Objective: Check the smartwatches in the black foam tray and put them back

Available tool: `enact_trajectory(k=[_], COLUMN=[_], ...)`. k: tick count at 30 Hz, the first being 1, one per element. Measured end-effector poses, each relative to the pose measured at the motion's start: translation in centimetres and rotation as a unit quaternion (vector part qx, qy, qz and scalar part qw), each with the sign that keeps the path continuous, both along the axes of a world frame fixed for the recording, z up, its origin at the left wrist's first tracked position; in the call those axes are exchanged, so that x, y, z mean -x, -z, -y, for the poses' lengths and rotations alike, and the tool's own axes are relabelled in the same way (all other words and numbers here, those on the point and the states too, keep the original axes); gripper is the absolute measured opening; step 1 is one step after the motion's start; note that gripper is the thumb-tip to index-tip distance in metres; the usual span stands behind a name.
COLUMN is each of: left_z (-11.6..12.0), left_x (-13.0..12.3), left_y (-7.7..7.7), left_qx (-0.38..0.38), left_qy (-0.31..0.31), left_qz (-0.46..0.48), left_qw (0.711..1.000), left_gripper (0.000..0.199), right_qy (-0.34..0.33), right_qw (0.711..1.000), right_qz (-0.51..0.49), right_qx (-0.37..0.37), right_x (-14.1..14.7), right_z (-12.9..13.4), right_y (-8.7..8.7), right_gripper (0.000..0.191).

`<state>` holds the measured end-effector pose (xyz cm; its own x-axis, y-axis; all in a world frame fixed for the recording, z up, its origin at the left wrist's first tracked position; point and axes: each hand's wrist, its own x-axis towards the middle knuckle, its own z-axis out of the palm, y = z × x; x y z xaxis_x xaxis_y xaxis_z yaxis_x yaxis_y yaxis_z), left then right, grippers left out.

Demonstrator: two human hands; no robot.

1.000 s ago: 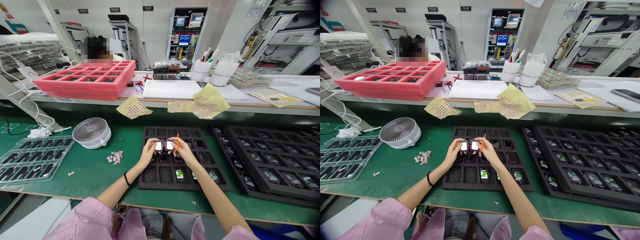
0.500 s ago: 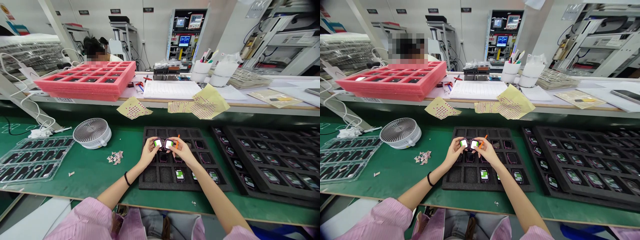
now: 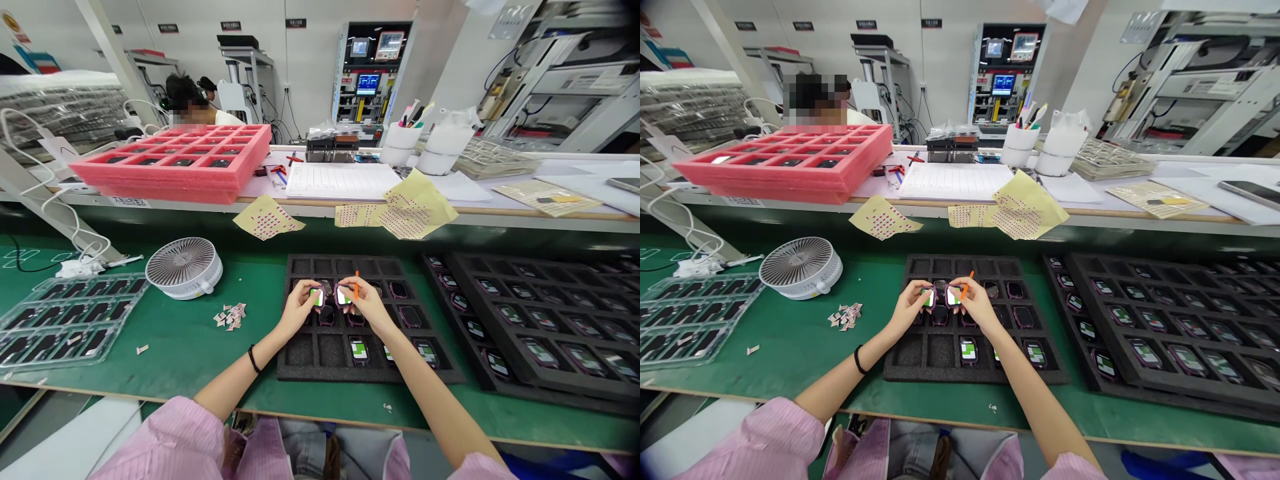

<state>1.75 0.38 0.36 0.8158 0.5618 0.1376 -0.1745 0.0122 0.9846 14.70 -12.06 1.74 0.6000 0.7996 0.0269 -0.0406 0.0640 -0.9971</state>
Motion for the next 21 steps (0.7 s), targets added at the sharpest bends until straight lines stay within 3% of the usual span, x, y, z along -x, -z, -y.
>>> enact_trajectory(k=[10, 21], left_z=[-0.3, -0.1], left_x=[-0.3, 0.0], left_y=[1.2, 0.0], left_qx=[-0.041, 0.01], left_qy=[-0.019, -0.027], left_qz=[0.011, -0.024], left_qw=[0.999, 0.999], left_gripper=[0.046, 0.036], right_qy=[-0.044, -0.045], right_qw=[0.999, 0.999], right_qz=[0.006, 0.002], right_qx=[-0.008, -0.031], right_x=[-0.1, -0.3], right_z=[-0.2, 0.0], right_y=[0.4, 0.6], right_gripper=[0.047, 0.039])
